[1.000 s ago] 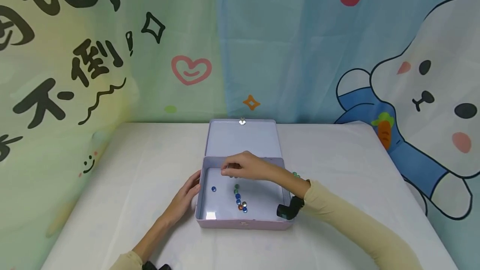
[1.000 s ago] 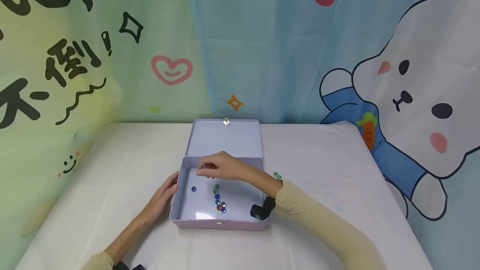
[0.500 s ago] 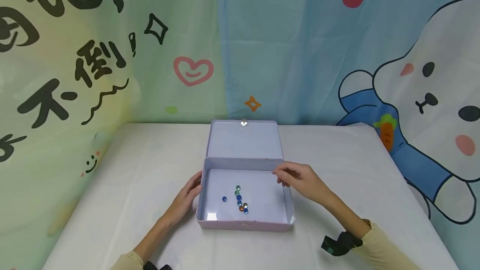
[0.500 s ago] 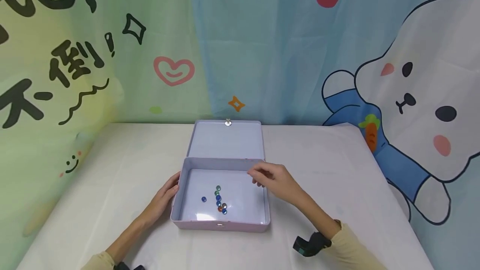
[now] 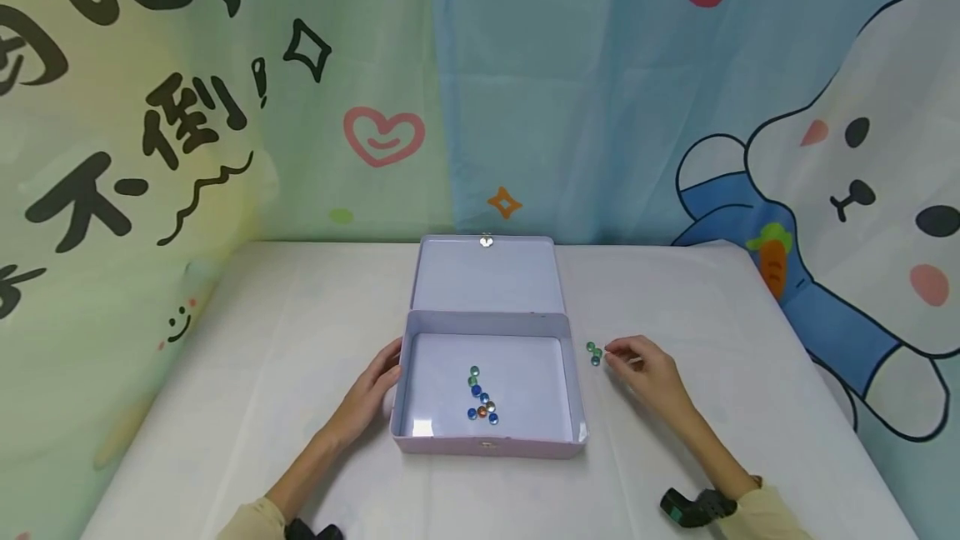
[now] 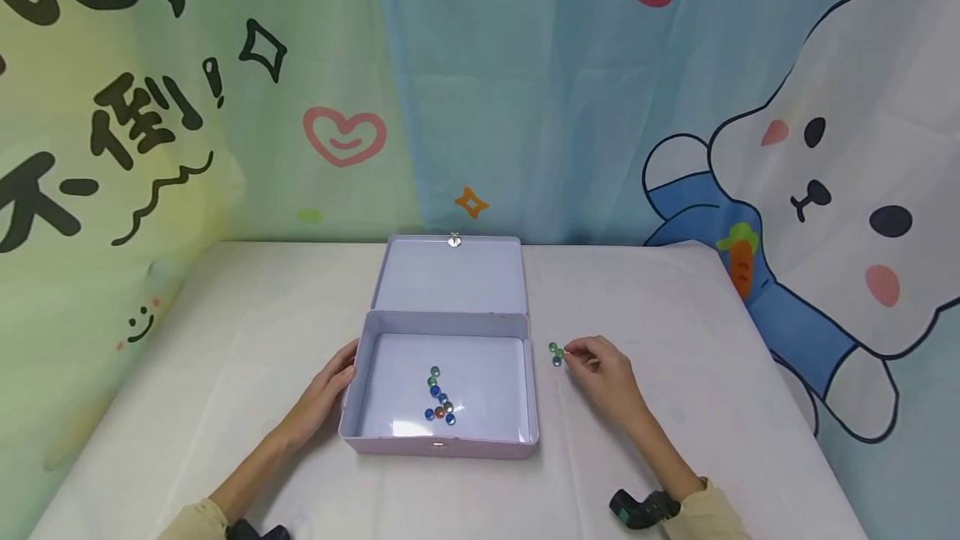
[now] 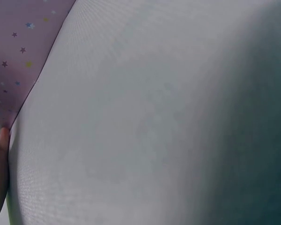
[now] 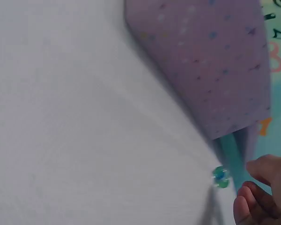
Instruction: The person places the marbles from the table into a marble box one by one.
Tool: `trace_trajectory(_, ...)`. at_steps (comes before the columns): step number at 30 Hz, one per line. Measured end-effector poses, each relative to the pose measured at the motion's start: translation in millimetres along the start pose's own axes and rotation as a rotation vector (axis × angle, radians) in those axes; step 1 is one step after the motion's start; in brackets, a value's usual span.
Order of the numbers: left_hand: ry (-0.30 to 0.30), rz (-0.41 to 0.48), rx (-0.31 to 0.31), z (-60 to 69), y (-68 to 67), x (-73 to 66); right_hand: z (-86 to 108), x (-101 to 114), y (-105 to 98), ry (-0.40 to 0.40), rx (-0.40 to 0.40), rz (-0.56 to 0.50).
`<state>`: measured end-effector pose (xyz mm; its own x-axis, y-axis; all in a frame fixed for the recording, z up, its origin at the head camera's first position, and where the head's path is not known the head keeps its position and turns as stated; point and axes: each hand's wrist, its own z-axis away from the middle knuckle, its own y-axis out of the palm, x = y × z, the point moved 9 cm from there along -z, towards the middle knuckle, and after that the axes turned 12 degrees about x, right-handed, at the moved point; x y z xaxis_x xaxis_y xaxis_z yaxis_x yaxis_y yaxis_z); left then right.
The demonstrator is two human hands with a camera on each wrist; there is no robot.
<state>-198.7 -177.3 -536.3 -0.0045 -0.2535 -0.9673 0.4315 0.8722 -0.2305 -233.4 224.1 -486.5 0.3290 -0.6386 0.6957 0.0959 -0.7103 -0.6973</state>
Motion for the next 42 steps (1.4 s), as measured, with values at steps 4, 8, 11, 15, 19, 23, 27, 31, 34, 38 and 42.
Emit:
trace_trajectory(4, 0.001, 0.003, 0.005, -0.4, 1.1, 0.9, -1.9, -7, 12, -0.007, 0.032, 0.028)
trace_trajectory(8, -0.007, 0.003, 0.009, -1.2, 2.3, 2.4, -3.4, -4, 20, -0.056, 0.048, 0.076)
trace_trajectory(11, -0.012, 0.004, 0.012, -1.5, 2.6, 2.2, -4.3, -2, 21, -0.080, 0.044, 0.115)
trace_trajectory(15, -0.016, 0.001, 0.004, -1.4, 1.0, 0.9, -6.1, -2, 22, -0.080, 0.046, 0.133)
trace_trajectory(19, -0.011, 0.000, -0.001, -1.7, -0.4, -0.5, -6.9, -2, 23, -0.085, 0.036, 0.143)
trace_trajectory(23, 0.003, -0.005, 0.005, -2.2, 0.3, -2.0, -6.3, -3, 23, -0.081, 0.036, 0.151)
trace_trajectory(27, 0.010, -0.002, 0.009, -2.2, 0.9, -2.2, -5.6, -2, 24, -0.079, 0.045, 0.148)
trace_trajectory(31, 0.001, 0.003, 0.007, -1.6, 1.1, -1.0, -5.2, -2, 24, -0.098, 0.045, 0.134)
trace_trajectory(34, -0.004, 0.005, 0.007, -1.1, 1.3, -0.1, -5.3, -2, 24, -0.109, 0.043, 0.118)
trace_trajectory(38, -0.007, 0.001, 0.007, -0.8, 1.4, 0.2, -5.9, -4, 24, -0.097, 0.050, 0.102)
trace_trajectory(42, -0.009, -0.003, 0.002, -0.4, 0.8, 0.1, -7.0, -2, 23, -0.053, 0.080, 0.086)
